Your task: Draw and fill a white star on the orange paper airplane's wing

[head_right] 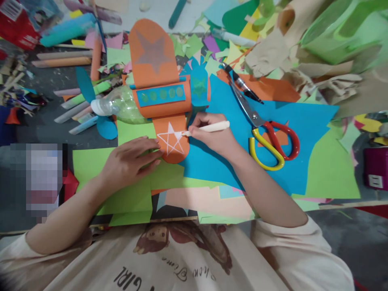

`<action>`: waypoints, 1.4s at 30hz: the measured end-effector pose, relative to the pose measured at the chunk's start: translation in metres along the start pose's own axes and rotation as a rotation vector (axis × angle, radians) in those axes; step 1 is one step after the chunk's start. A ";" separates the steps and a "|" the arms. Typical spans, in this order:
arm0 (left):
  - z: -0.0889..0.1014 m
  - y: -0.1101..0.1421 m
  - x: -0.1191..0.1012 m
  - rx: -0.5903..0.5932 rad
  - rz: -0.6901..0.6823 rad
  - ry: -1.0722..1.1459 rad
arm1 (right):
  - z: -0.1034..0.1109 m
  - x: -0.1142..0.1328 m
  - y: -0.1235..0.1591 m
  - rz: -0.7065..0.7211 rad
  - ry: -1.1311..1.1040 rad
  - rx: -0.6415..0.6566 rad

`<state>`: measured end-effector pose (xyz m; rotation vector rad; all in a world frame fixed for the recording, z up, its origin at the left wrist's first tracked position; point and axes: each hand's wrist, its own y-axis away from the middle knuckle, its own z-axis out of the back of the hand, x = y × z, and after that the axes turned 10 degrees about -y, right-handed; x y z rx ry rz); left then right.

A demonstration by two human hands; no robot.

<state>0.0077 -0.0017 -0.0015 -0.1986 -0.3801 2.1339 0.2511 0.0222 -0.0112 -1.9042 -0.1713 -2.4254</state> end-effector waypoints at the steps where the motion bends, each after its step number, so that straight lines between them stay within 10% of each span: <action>1: 0.000 0.000 0.000 0.009 0.003 -0.003 | 0.000 0.000 0.000 0.003 -0.005 -0.009; 42: -0.001 0.001 0.001 0.023 0.018 0.038 | -0.003 0.003 0.007 0.039 0.039 0.039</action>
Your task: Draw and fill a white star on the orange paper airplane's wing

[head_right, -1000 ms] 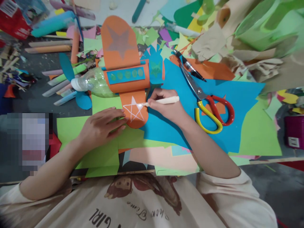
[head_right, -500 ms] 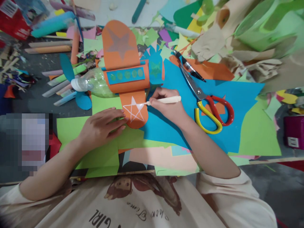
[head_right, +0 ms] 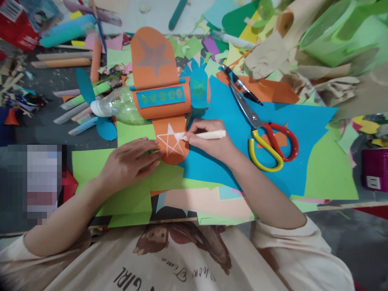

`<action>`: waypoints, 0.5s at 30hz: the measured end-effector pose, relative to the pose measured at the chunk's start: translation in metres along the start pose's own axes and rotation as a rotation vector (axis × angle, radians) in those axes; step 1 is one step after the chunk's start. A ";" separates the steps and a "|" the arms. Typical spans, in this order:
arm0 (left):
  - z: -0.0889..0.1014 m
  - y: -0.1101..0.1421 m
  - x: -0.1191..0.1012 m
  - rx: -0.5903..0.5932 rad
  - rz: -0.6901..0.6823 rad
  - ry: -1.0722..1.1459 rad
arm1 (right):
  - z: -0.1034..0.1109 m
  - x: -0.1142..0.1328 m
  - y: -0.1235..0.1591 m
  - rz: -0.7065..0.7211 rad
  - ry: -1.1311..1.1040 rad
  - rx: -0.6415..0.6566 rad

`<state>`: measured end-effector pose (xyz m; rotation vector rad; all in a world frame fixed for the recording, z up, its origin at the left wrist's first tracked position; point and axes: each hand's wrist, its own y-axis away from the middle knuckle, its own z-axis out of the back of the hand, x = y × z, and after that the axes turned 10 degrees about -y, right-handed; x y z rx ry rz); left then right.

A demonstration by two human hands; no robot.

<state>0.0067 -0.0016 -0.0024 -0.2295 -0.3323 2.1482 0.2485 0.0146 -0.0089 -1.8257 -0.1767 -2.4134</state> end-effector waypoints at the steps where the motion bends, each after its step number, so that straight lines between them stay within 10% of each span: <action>1: 0.000 0.000 0.000 0.008 0.004 0.002 | 0.000 0.000 0.001 0.006 0.003 0.017; 15: 0.000 0.000 -0.001 0.002 -0.009 0.000 | -0.002 0.001 0.000 0.004 -0.203 -0.028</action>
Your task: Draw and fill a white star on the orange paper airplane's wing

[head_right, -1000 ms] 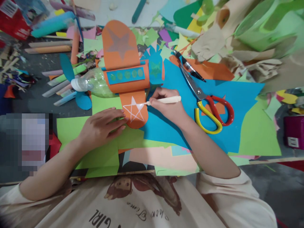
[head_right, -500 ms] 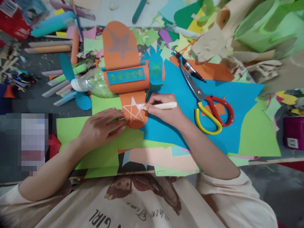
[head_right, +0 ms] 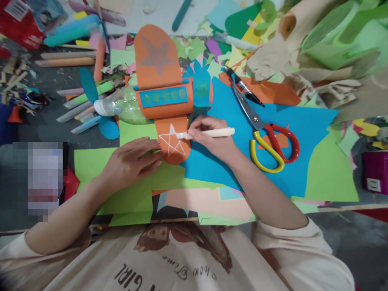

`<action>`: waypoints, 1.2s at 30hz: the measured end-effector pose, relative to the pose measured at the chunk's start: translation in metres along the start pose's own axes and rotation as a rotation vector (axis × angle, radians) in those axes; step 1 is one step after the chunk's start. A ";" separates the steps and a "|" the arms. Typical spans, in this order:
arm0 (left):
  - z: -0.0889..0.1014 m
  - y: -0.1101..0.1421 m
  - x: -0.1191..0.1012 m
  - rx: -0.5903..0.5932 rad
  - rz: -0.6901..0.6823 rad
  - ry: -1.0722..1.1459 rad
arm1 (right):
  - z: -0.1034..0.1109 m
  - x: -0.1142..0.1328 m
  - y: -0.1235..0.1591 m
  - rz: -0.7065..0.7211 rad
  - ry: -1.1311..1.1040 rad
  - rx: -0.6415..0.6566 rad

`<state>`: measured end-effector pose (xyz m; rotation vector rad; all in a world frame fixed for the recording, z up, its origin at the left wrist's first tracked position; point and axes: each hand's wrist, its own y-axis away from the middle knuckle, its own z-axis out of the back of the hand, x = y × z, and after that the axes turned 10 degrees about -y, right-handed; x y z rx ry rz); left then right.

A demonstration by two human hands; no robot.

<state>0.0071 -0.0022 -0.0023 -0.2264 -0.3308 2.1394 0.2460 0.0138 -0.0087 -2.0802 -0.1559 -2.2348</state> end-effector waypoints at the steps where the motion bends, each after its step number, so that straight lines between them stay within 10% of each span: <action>1: 0.000 0.000 0.000 -0.007 -0.003 0.001 | -0.001 0.001 -0.001 -0.008 -0.018 -0.025; 8: 0.001 -0.001 -0.001 0.023 0.003 -0.018 | -0.006 0.006 -0.001 -0.086 -0.138 0.136; 36: 0.003 -0.001 0.000 0.018 0.013 0.008 | -0.007 0.005 0.012 -0.087 -0.008 0.084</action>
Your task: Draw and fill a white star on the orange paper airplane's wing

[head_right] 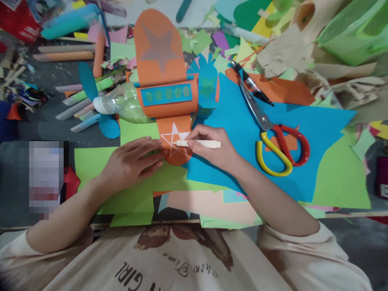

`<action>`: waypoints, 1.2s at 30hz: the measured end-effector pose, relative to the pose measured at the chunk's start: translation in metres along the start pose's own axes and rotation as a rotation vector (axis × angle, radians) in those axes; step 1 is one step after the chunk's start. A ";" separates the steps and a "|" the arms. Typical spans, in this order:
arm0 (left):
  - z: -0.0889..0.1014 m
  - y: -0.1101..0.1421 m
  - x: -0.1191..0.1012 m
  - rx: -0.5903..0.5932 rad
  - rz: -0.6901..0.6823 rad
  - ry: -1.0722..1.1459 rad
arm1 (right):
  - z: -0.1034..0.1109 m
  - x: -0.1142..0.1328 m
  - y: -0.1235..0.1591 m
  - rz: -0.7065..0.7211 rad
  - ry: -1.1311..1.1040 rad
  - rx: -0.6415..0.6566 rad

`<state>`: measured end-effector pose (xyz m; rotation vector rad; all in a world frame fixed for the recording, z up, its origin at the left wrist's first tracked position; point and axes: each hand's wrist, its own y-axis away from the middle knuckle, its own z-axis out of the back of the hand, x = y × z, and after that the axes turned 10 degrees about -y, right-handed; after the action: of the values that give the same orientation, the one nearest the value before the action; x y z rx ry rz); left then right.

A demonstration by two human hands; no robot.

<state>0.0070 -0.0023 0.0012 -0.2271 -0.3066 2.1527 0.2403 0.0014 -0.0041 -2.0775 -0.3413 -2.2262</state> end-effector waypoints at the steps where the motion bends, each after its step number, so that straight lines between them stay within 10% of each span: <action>1: 0.000 0.000 0.000 0.001 0.003 0.002 | 0.000 0.001 0.000 0.005 -0.003 -0.022; 36: 0.000 0.000 -0.001 0.003 -0.006 -0.005 | 0.003 0.001 -0.003 -0.041 -0.040 0.015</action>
<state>0.0070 -0.0031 0.0012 -0.2193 -0.3069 2.1477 0.2423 0.0050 -0.0028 -2.1291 -0.4060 -2.1996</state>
